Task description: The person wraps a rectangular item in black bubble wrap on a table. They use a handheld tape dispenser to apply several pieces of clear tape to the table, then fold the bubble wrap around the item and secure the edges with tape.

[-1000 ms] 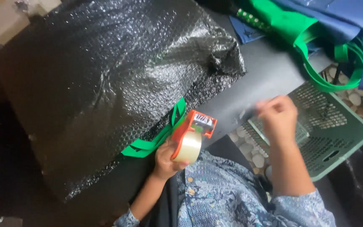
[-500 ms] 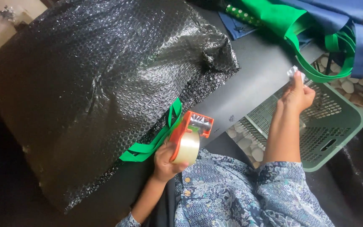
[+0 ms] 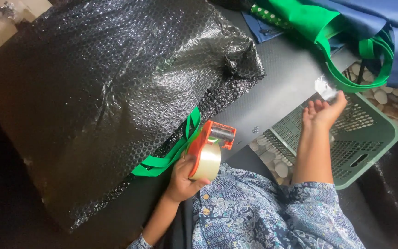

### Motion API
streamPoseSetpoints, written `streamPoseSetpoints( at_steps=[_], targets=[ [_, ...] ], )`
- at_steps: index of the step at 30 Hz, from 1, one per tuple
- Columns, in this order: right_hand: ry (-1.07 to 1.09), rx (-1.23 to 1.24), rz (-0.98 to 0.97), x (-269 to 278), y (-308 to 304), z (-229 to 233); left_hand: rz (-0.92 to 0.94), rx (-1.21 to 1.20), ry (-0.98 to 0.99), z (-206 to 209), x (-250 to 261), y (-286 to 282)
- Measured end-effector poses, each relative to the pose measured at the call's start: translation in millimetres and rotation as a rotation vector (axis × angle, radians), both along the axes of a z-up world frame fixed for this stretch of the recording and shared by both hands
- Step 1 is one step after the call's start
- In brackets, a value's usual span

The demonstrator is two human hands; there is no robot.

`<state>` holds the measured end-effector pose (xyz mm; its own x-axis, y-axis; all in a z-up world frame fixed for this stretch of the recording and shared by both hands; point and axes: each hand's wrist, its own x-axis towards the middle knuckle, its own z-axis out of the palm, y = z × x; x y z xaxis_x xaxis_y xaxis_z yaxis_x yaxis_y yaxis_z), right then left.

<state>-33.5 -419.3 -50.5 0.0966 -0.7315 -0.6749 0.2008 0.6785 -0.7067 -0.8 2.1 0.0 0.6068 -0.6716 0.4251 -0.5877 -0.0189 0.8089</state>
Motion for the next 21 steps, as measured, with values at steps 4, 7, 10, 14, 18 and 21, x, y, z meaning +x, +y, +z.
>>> streamPoseSetpoints(
  at_steps=[4, 7, 10, 14, 18, 21],
  targets=[
    [0.029, -0.049, -0.142, -17, 14, 28, 0.001, 0.054, 0.003, -1, -3, 4],
    [0.147, -0.412, -0.112, -27, 8, 10, -0.021, 0.124, 0.039, 0, -7, 5],
    [-0.029, -0.966, 0.124, -26, 39, 35, -0.007, 0.165, 0.013, 3, -11, 4],
    [-0.208, -1.465, 0.623, -20, 112, 99, 0.037, 0.051, -0.104, 7, -12, -6],
    [-0.181, -1.782, 1.006, -11, 154, 128, 0.073, -0.059, -0.205, -15, -19, -7],
    [-0.119, -1.842, 1.038, -5, 165, 119, 0.096, -0.025, -0.24, -8, -18, -8]
  ],
)
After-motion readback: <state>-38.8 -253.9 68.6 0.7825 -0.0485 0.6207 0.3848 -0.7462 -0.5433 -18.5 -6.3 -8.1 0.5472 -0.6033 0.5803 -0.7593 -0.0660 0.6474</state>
